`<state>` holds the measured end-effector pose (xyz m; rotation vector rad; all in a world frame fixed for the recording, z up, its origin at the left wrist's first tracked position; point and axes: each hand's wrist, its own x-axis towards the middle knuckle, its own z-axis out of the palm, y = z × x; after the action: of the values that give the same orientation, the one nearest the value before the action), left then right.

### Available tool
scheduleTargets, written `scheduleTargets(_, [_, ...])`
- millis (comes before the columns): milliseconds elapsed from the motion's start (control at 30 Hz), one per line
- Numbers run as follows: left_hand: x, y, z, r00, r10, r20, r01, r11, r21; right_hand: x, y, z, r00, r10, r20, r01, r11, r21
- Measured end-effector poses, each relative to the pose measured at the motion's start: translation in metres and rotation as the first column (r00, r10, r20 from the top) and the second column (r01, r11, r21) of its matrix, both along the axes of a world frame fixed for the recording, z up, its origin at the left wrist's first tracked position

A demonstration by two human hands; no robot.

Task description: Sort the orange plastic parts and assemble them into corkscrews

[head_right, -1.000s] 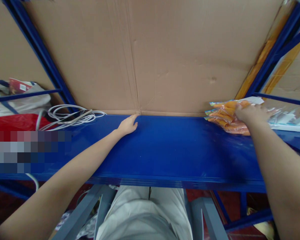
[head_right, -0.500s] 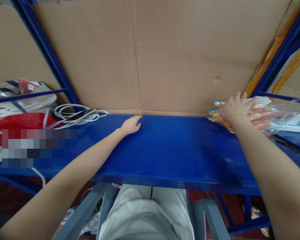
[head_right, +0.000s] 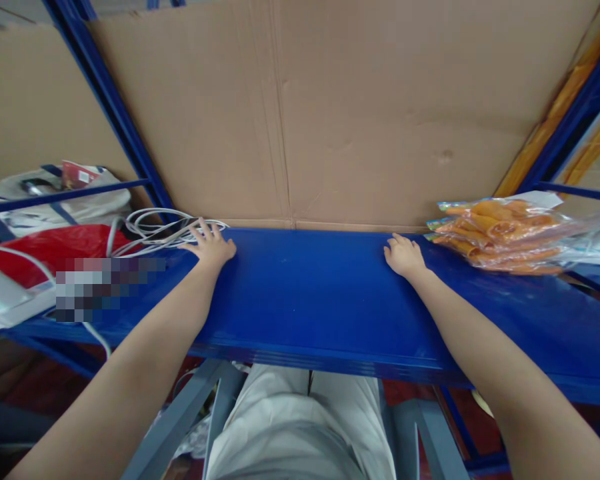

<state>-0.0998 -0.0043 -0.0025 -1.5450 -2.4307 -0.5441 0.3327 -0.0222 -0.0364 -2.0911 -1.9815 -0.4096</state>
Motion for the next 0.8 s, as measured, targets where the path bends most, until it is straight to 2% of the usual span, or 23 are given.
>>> scheduleTargets(67, [-0.012,-0.001,-0.005,0.998,0.051,0.038,-0.049,0.998,-0.051,0.001,0.0,0.002,0.999,-0.025,-0.02,0.024,0.999,-0.032])
scheduleTargets(167, [-0.022,-0.001,-0.009,0.996,0.066,0.06,-0.063,0.997,-0.045,0.001,0.0,0.003,0.999,-0.013,-0.033,0.012,1.0,-0.018])
scheduleTargets(367, [-0.047,-0.008,-0.008,0.994,0.084,0.066,-0.086,0.996,0.029,0.0,0.001,0.001,0.998,-0.021,-0.066,0.02,1.0,-0.017])
scheduleTargets(533, [-0.072,-0.02,-0.004,0.972,0.203,0.119,-0.199,0.979,-0.039,0.004,0.004,0.0,0.997,-0.001,-0.081,0.0,1.0,-0.005])
scheduleTargets(800, [-0.071,-0.024,-0.002,0.965,0.222,0.141,-0.215,0.974,-0.065,0.0,0.0,0.004,0.996,-0.031,-0.079,0.027,0.999,-0.043])
